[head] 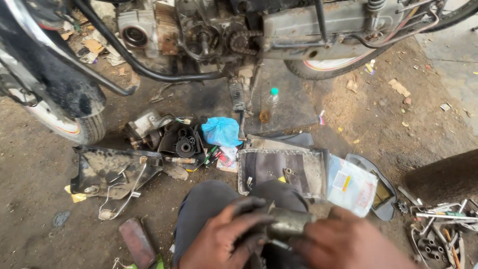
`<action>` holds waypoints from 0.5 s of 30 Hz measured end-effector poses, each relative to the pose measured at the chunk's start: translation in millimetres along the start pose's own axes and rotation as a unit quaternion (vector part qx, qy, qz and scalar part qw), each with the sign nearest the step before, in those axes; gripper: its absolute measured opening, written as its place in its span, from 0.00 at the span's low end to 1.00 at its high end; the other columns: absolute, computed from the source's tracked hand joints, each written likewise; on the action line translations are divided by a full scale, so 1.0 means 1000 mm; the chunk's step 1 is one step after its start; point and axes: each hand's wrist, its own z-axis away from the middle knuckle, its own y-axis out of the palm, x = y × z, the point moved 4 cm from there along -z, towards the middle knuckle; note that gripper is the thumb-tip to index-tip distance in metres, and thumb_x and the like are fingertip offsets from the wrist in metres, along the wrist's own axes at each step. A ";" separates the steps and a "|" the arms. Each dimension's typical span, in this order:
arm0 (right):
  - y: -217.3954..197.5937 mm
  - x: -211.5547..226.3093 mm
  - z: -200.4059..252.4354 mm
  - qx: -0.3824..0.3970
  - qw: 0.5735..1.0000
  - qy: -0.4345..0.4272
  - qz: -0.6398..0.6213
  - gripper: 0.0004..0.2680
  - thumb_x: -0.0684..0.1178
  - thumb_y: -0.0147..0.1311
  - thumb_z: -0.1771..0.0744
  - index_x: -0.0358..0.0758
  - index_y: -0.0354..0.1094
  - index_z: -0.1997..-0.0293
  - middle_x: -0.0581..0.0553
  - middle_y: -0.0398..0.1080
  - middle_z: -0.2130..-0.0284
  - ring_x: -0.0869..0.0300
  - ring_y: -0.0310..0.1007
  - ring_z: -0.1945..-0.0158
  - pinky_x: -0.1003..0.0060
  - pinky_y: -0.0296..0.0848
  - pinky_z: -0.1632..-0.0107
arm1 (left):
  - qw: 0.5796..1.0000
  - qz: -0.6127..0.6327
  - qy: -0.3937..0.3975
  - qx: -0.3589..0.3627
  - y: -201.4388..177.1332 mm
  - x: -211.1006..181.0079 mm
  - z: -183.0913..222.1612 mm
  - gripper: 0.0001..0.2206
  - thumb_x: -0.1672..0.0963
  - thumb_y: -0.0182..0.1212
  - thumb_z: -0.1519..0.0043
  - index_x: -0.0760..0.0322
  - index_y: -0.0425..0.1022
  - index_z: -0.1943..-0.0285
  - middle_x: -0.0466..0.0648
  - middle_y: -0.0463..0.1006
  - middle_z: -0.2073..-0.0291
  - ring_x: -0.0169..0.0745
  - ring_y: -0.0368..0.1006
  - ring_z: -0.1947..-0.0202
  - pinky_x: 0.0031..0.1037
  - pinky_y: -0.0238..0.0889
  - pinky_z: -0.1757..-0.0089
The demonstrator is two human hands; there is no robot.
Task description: Disassembling and inspecting the internal components of a motorcycle starter motor.
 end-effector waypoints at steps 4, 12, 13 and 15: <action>-0.008 0.018 -0.014 -0.018 0.993 -0.023 0.113 0.11 0.50 0.55 0.42 0.40 0.76 0.60 0.49 0.73 0.68 0.60 0.74 0.69 0.61 0.69 0.66 | 0.998 0.015 -0.022 0.054 -0.003 -0.006 -0.008 0.16 0.56 0.65 0.37 0.64 0.78 0.40 0.57 0.73 0.35 0.54 0.71 0.33 0.38 0.66 0.40; -0.006 0.007 -0.018 -0.036 0.996 -0.008 0.085 0.09 0.50 0.55 0.39 0.39 0.75 0.62 0.49 0.71 0.69 0.60 0.76 0.68 0.61 0.68 0.68 | 0.997 -0.018 -0.049 0.057 0.003 -0.001 -0.007 0.17 0.55 0.63 0.36 0.63 0.78 0.39 0.57 0.72 0.34 0.56 0.65 0.30 0.42 0.59 0.37; -0.007 0.006 -0.019 -0.051 0.995 -0.016 0.082 0.09 0.49 0.55 0.39 0.39 0.76 0.61 0.49 0.72 0.69 0.60 0.76 0.68 0.62 0.68 0.68 | 0.996 -0.021 -0.058 0.058 0.003 0.001 -0.008 0.17 0.55 0.63 0.36 0.63 0.77 0.39 0.57 0.71 0.34 0.58 0.65 0.30 0.42 0.57 0.39; -0.006 0.005 -0.018 -0.055 0.995 -0.025 0.084 0.10 0.50 0.55 0.40 0.40 0.76 0.61 0.49 0.72 0.69 0.60 0.75 0.68 0.61 0.68 0.68 | 0.997 -0.021 -0.057 0.054 0.008 0.008 -0.005 0.17 0.55 0.62 0.36 0.64 0.77 0.39 0.57 0.71 0.33 0.58 0.66 0.31 0.42 0.57 0.39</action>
